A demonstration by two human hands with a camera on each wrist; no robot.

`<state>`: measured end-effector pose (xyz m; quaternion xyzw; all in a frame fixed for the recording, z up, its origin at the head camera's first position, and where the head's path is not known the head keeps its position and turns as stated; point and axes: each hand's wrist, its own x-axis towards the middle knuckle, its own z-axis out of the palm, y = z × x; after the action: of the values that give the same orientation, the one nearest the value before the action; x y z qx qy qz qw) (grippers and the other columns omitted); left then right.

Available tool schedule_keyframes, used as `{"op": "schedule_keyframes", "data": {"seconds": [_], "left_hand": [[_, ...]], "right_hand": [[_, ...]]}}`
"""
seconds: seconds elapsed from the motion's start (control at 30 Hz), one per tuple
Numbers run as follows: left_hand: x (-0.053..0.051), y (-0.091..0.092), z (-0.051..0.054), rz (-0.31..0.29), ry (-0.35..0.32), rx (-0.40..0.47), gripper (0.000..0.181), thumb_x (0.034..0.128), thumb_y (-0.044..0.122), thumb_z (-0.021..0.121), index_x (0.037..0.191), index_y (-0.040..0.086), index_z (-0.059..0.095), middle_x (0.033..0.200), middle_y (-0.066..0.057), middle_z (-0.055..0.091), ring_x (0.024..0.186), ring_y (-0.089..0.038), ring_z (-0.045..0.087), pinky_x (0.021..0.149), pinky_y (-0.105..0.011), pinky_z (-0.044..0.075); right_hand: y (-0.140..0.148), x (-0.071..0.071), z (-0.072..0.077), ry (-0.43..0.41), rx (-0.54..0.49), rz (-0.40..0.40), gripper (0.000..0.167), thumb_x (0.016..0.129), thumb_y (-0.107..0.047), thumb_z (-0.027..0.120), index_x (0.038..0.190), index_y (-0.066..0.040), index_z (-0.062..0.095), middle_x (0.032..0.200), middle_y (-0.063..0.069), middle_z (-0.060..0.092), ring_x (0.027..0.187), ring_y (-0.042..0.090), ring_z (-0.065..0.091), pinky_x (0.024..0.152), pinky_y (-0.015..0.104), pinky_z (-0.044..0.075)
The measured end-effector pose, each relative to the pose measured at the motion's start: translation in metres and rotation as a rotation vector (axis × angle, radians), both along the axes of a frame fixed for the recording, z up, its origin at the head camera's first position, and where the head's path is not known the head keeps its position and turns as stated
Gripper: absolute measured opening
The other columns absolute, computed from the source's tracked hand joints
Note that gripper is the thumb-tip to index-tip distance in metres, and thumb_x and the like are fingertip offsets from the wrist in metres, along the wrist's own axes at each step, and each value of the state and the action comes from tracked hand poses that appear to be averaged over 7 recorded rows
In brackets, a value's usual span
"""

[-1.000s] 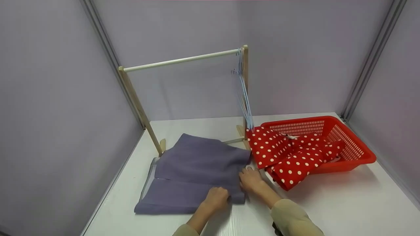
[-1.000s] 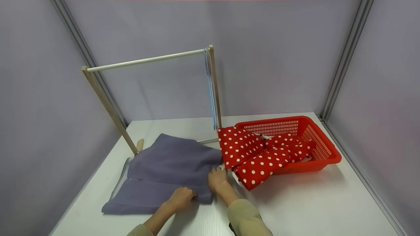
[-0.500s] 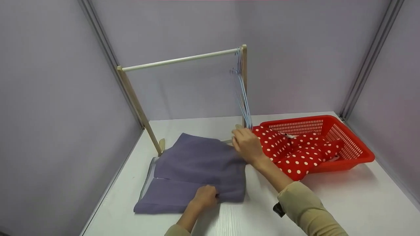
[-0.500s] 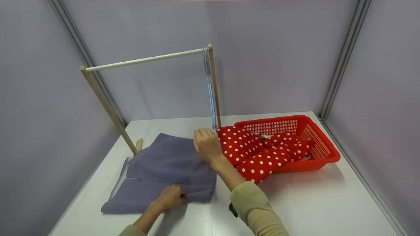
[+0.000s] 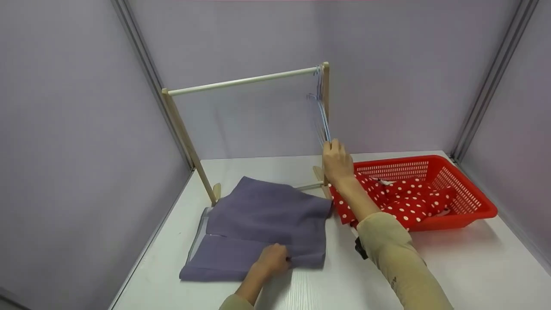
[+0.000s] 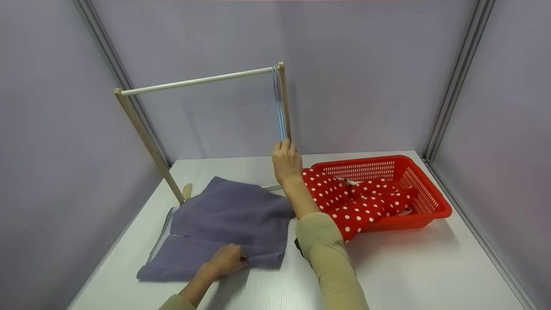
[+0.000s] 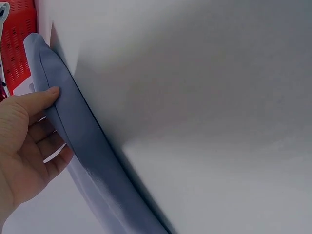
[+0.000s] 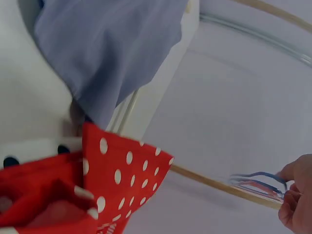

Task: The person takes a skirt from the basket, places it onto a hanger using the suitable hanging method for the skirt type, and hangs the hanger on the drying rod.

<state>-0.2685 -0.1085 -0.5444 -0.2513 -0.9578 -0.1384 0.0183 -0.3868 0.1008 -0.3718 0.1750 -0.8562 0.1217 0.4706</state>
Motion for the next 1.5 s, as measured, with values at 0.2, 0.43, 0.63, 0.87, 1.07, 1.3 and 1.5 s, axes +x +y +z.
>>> {"op": "schedule_keyframes", "data": {"seconds": [0.2,0.43,0.63,0.87,1.07,1.3,1.5], "left_hand": [[0.000,0.000,0.000,-0.009,0.006,-0.012,0.051,0.0765,0.010,0.067,0.051,0.018,0.024,0.046,0.012,0.018,0.041,-0.002,0.016,0.039,-0.020,0.018],[0.000,0.002,0.000,0.009,0.047,-0.020,0.052,0.0757,0.015,0.071,0.053,0.018,0.024,0.049,0.010,0.020,0.044,-0.004,0.020,0.042,-0.020,0.023],[-0.001,0.006,0.000,0.000,0.039,-0.027,0.054,0.0769,0.017,0.071,0.051,0.018,0.025,0.047,0.011,0.020,0.042,-0.003,0.019,0.041,-0.019,0.021],[0.000,0.006,0.001,-0.005,0.051,-0.030,0.051,0.0770,0.012,0.068,0.052,0.018,0.024,0.049,0.011,0.019,0.044,-0.004,0.018,0.042,-0.020,0.020],[-0.001,0.008,0.003,0.009,0.071,-0.055,0.046,0.0781,0.006,0.063,0.055,0.017,0.025,0.051,0.009,0.020,0.047,-0.007,0.021,0.044,-0.023,0.023],[-0.001,0.012,-0.002,0.040,0.179,-0.101,0.045,0.0738,0.009,0.067,0.055,0.015,0.027,0.053,0.006,0.027,0.049,-0.009,0.023,0.042,-0.027,0.026],[0.001,0.017,-0.007,0.014,0.281,-0.102,0.047,0.0705,0.015,0.069,0.054,0.016,0.025,0.051,0.007,0.023,0.048,-0.009,0.021,0.042,-0.028,0.028]], "right_hand": [[0.001,0.001,0.005,-0.181,-0.089,0.032,0.019,0.088,0.003,0.048,0.104,0.013,0.054,0.081,0.023,0.050,0.066,0.038,0.057,0.054,0.046,0.050],[-0.006,0.003,0.039,-0.440,-0.347,0.042,0.032,0.088,-0.009,0.046,0.113,0.009,0.053,0.085,0.028,0.062,0.073,0.044,0.061,0.063,0.053,0.047],[0.000,0.002,0.057,-0.542,-0.484,0.132,0.027,0.093,-0.011,0.046,0.109,0.005,0.060,0.089,0.020,0.064,0.070,0.028,0.053,0.066,0.044,0.045],[-0.005,0.007,0.052,-0.405,-0.543,0.237,0.023,0.091,-0.008,0.049,0.104,0.006,0.060,0.070,0.010,0.057,0.056,0.017,0.043,0.051,0.031,0.034],[-0.011,0.021,0.039,-0.347,-0.658,0.351,0.016,0.087,-0.006,0.051,0.093,0.005,0.060,0.056,-0.006,0.038,0.048,0.007,0.032,0.045,0.023,0.025],[-0.016,0.052,0.010,-0.465,-0.770,0.511,0.021,0.092,-0.006,0.050,0.106,0.006,0.060,0.056,-0.006,0.035,0.045,0.002,0.027,0.041,0.019,0.022],[-0.016,0.086,-0.023,-0.603,-0.837,0.603,0.021,0.092,0.001,0.049,0.109,0.010,0.059,0.055,-0.005,0.034,0.044,0.001,0.027,0.040,0.017,0.023]]}}
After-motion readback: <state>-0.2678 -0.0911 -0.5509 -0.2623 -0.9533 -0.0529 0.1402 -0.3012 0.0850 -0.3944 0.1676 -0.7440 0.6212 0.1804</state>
